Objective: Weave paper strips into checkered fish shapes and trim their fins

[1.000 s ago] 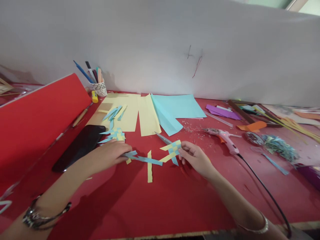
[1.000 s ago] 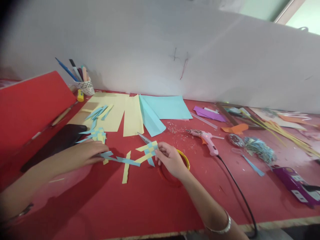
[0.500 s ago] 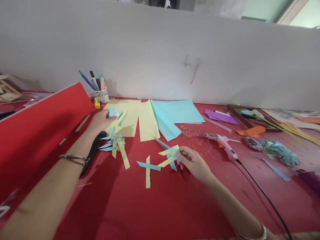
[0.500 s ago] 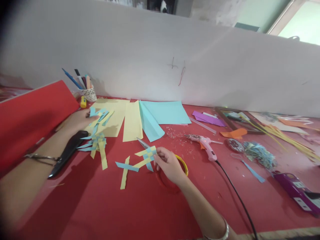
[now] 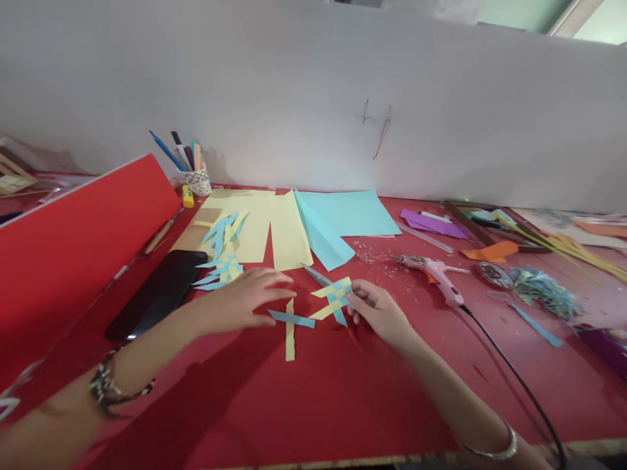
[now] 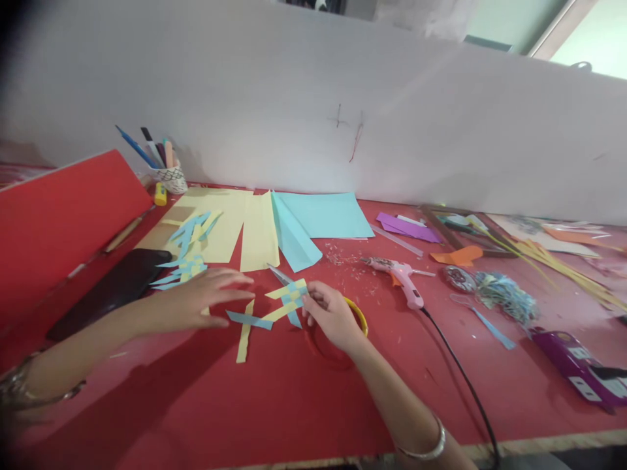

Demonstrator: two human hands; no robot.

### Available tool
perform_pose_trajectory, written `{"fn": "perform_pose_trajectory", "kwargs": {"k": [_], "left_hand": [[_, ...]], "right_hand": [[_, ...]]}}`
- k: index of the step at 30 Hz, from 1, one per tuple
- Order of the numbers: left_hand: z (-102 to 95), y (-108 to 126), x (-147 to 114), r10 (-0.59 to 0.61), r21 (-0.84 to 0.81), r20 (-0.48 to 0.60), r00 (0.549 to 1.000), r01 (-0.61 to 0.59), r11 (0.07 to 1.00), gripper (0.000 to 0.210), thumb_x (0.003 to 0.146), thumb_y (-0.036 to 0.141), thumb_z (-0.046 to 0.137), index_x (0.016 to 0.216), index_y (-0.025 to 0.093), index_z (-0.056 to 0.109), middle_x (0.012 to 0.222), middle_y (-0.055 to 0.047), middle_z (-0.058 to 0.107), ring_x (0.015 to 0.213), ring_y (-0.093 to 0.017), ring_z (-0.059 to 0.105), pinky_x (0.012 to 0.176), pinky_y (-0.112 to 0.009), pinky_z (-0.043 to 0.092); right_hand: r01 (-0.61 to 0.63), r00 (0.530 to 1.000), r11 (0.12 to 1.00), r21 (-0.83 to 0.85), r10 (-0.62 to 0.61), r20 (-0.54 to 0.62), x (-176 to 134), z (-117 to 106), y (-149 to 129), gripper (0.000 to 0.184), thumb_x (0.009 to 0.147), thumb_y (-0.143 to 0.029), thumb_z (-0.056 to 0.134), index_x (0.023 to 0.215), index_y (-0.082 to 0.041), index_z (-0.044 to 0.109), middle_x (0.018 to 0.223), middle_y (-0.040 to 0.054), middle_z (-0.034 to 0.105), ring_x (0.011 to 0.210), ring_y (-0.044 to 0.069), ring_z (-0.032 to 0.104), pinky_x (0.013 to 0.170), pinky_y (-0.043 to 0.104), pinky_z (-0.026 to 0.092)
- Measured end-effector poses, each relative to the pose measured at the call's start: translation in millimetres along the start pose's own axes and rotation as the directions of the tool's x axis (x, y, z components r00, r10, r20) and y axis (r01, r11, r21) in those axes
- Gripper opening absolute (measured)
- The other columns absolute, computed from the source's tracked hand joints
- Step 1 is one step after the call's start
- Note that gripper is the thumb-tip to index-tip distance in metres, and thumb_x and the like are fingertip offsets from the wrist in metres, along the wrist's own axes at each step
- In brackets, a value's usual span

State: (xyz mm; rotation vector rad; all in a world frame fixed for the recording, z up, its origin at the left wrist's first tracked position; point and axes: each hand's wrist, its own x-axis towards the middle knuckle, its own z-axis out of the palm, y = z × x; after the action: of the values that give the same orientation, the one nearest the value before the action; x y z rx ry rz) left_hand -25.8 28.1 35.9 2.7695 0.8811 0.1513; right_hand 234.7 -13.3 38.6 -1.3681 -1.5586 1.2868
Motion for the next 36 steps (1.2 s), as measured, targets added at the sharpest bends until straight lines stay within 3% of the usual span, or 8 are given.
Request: {"fn": "perform_pose_trajectory", "kwargs": {"k": [3, 11, 26, 31, 36], "left_hand": [[7.4, 16.9, 0.7, 0.027, 0.042, 0.038, 0.999, -0.029, 0.999, 0.036, 0.074, 0.031, 0.060, 0.109, 0.025, 0.054, 0.121, -0.006, 0.052, 0.110, -0.023, 0.044, 0.089, -0.036, 0.033], [10.0, 23.2, 6.3, 0.037, 0.104, 0.051, 0.998, -0.042, 0.994, 0.006, 0.079, 0.020, 0.054, 0.084, 0.019, 0.055, 0.094, -0.001, 0.061, 0.085, -0.017, 0.054, 0.068, -0.027, 0.034], [4.4, 44.2, 2.0, -0.105, 0.086, 0.039, 0.994, 0.101, 0.991, 0.008, 0.078, 0.012, 0.051, 0.079, 0.017, 0.058, 0.077, -0.003, 0.059, 0.075, -0.018, 0.054, 0.063, -0.027, 0.037], [9.3, 52.0, 0.3, -0.162, 0.058, 0.012, 0.987, 0.161, 0.985, 0.012, 0.079, 0.008, 0.047, 0.083, 0.015, 0.056, 0.085, -0.006, 0.059, 0.082, -0.020, 0.055, 0.065, -0.029, 0.039], [11.8, 64.7, -1.7, -0.268, 0.001, -0.023, 0.963, 0.268, 0.964, 0.016, 0.081, 0.006, 0.039, 0.082, 0.013, 0.054, 0.086, -0.007, 0.056, 0.076, -0.017, 0.055, 0.063, -0.027, 0.043]], "right_hand": [[0.002, 1.000, 1.000, 0.009, -0.002, -0.025, 0.5, -1.0, 0.5, 0.020, 0.071, -0.037, 0.051, 0.074, -0.017, 0.051, 0.054, -0.0046, 0.049, 0.042, 0.006, 0.045, 0.048, 0.021, 0.040], [0.009, 0.999, 1.000, 0.007, -0.009, -0.052, 1.3, -2.2, -1.4, 0.021, 0.071, -0.039, 0.052, 0.074, -0.018, 0.051, 0.053, -0.0048, 0.049, 0.042, 0.006, 0.045, 0.047, 0.021, 0.040], [0.037, 0.998, 0.999, -0.004, -0.037, -0.048, 2.0, -3.2, 1.5, 0.024, 0.070, -0.041, 0.053, 0.073, -0.017, 0.051, 0.053, -0.0053, 0.050, 0.041, 0.006, 0.045, 0.047, 0.021, 0.038], [0.058, 0.997, 0.998, 0.008, -0.057, -0.044, 2.9, -2.8, 2.6, 0.023, 0.070, -0.040, 0.053, 0.074, -0.017, 0.051, 0.053, -0.0056, 0.051, 0.040, 0.005, 0.045, 0.046, 0.020, 0.038], [0.073, 0.997, 0.997, 0.011, -0.073, -0.035, 3.9, -1.9, 4.9, 0.024, 0.069, -0.040, 0.053, 0.074, -0.017, 0.051, 0.052, -0.0058, 0.050, 0.040, 0.005, 0.045, 0.046, 0.020, 0.037]]}}
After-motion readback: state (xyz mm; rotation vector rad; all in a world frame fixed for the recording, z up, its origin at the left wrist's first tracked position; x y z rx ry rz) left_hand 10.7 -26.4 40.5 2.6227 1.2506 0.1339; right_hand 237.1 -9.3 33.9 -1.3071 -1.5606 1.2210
